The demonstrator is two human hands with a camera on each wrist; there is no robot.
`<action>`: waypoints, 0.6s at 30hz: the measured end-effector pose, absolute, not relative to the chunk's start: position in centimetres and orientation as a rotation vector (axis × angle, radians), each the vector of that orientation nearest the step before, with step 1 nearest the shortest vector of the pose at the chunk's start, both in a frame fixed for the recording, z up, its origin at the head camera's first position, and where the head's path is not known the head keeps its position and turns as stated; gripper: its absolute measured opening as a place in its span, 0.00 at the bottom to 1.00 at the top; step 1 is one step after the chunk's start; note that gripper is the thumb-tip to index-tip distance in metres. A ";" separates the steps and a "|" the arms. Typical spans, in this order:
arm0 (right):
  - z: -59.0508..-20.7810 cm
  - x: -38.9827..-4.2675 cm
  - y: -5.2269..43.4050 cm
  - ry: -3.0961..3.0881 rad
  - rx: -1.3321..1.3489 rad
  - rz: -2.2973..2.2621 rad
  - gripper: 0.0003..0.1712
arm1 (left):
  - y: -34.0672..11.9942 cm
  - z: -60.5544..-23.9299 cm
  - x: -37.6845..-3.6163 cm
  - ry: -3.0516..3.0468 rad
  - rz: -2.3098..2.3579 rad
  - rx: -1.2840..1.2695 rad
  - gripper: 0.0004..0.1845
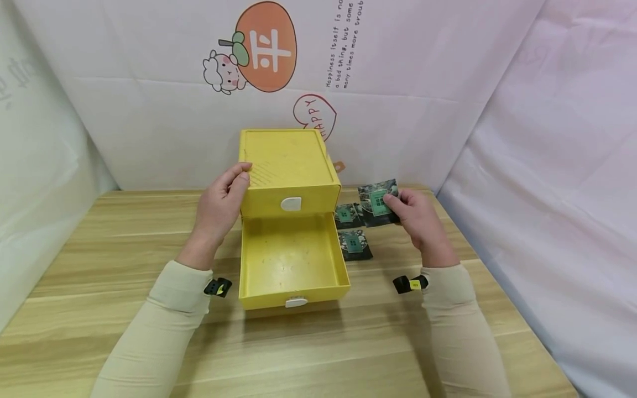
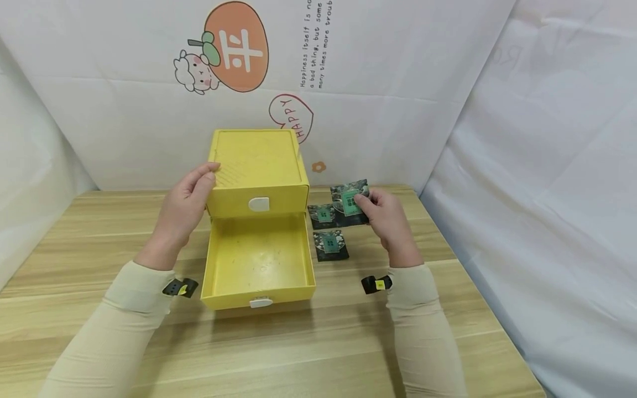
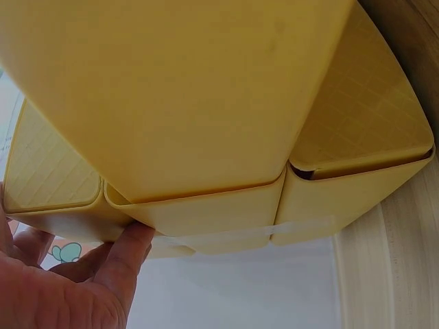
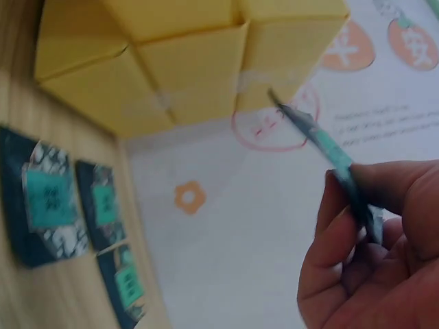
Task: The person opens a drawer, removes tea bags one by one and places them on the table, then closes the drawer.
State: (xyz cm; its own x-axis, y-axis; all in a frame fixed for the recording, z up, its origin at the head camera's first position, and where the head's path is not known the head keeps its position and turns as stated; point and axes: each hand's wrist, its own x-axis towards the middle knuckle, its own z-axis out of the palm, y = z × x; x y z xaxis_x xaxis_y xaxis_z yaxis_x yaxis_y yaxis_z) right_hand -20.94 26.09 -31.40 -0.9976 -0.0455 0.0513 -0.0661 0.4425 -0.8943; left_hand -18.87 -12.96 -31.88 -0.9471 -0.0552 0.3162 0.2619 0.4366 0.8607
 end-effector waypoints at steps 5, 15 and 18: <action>-33.1 -22.1 27.3 -2.813 0.014 1.506 0.20 | -13.1 -32.0 -19.0 -2.396 -1.508 -0.175 0.30; -36.5 -23.4 29.0 -2.990 -0.062 1.287 0.18 | -13.1 -32.1 -19.0 -2.396 -1.512 -0.178 0.30; -37.3 -23.7 29.5 -3.027 -0.074 1.240 0.19 | -13.0 -32.2 -19.1 -2.394 -1.516 -0.180 0.30</action>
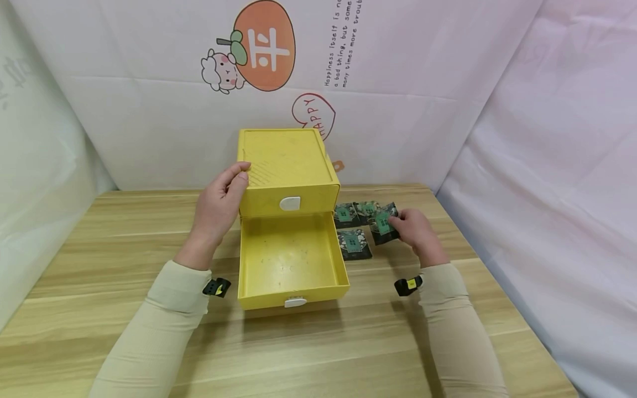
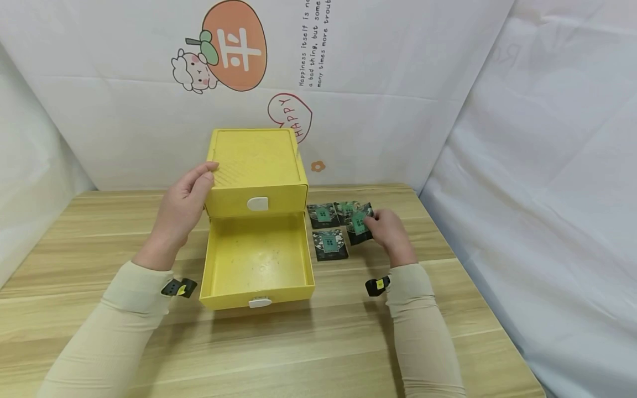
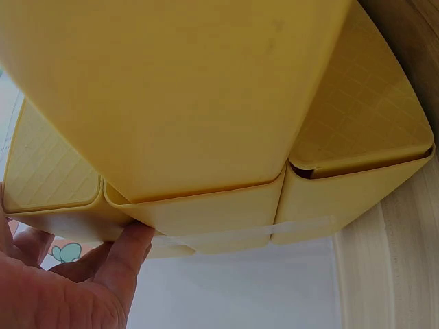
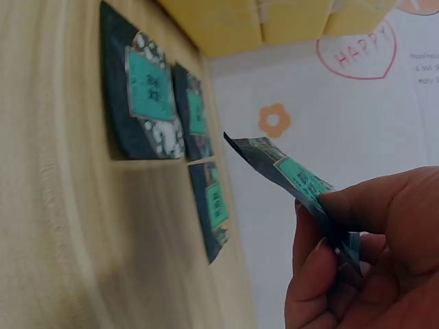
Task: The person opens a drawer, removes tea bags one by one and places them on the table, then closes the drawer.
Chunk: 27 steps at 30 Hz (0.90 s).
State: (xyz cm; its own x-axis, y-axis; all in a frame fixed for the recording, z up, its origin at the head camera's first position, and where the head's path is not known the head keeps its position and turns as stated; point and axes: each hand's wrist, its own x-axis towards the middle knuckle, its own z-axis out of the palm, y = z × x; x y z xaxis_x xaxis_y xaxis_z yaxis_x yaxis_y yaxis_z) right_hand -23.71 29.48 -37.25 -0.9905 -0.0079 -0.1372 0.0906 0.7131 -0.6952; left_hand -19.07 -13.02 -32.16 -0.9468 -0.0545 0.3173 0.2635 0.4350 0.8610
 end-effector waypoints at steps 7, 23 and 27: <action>-38.5 -24.2 30.0 2.788 0.098 -0.961 0.20 | -13.0 -32.1 -19.0 -2.390 -1.528 -0.178 0.30; -40.8 -24.6 30.3 2.792 0.141 -0.840 0.18 | -12.9 -32.1 -19.1 -2.385 -1.521 -0.187 0.30; -41.2 -24.8 30.3 2.808 0.157 -0.760 0.21 | -12.9 -32.1 -19.1 -2.384 -1.521 -0.185 0.30</action>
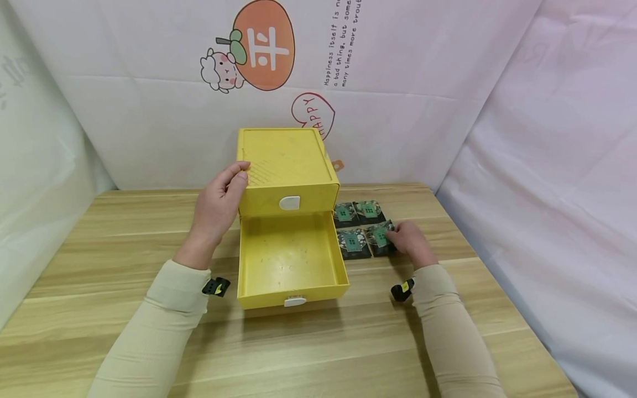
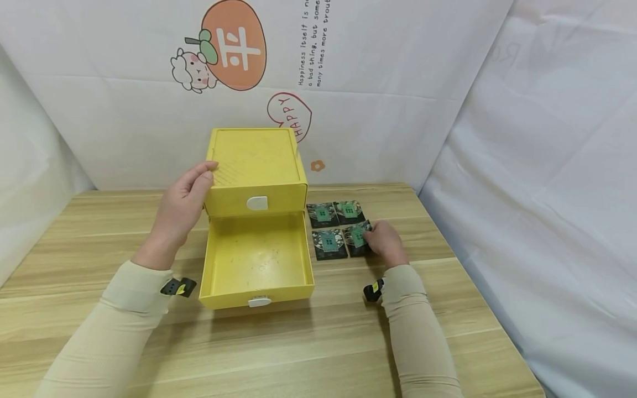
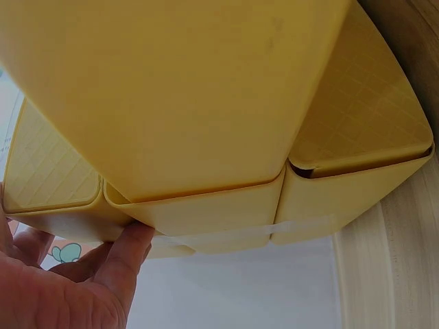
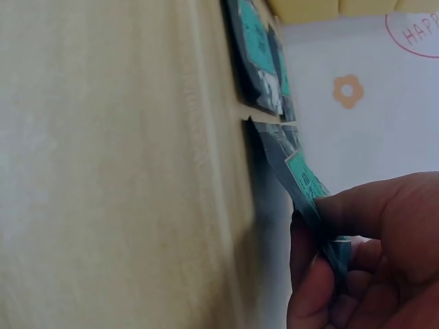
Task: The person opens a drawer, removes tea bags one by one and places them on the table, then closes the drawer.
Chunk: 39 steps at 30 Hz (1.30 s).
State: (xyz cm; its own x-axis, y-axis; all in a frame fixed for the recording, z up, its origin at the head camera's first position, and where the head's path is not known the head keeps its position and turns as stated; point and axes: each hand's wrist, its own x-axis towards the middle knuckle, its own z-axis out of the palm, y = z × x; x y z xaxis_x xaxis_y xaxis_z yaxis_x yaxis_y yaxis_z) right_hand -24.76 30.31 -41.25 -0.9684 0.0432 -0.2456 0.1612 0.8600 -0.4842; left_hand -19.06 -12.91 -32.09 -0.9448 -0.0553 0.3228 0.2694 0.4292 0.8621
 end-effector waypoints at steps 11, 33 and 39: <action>-41.6 -24.7 30.1 2.875 0.124 -0.562 0.27 | -13.0 -32.0 -19.0 -2.388 -1.525 -0.184 0.30; -42.0 -24.6 29.6 2.888 0.180 -0.462 0.24 | -12.9 -32.0 -19.1 -2.385 -1.541 -0.177 0.30; -42.0 -24.5 29.5 2.869 0.242 -0.440 0.27 | -12.9 -32.1 -19.1 -2.386 -1.537 -0.182 0.30</action>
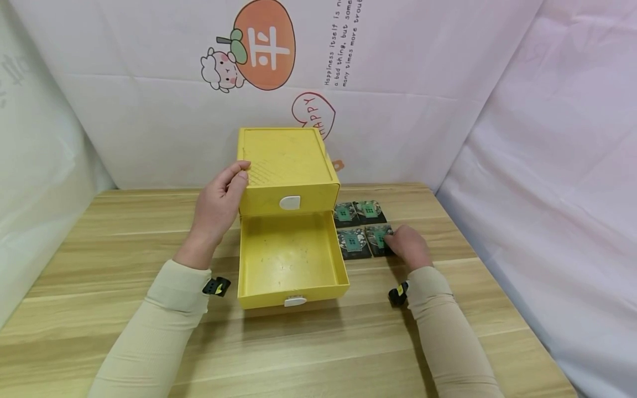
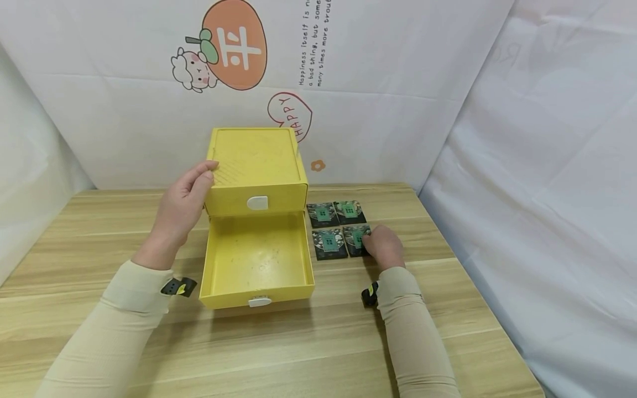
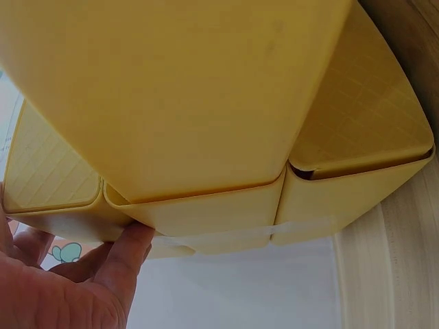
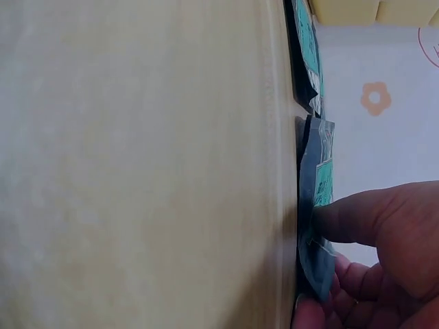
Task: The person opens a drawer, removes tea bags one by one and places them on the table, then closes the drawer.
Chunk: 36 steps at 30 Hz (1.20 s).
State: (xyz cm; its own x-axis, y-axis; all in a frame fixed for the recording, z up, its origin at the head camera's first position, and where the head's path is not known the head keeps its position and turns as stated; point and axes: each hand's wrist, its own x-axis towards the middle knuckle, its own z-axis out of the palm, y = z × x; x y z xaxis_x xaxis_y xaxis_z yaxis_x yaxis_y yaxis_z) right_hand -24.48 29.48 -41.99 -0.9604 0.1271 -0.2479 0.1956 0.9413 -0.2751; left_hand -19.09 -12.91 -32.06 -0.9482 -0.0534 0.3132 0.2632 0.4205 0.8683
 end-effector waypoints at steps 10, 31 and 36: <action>-42.0 -24.3 29.5 2.899 0.247 -0.488 0.25 | -13.0 -32.1 -19.0 -2.381 -1.551 -0.168 0.30; -42.1 -24.1 30.1 2.889 0.195 -0.547 0.27 | -13.0 -31.9 -19.0 -2.398 -1.528 -0.180 0.29; -41.9 -24.1 30.1 2.879 0.215 -0.555 0.25 | -13.1 -31.9 -19.0 -2.399 -1.525 -0.180 0.29</action>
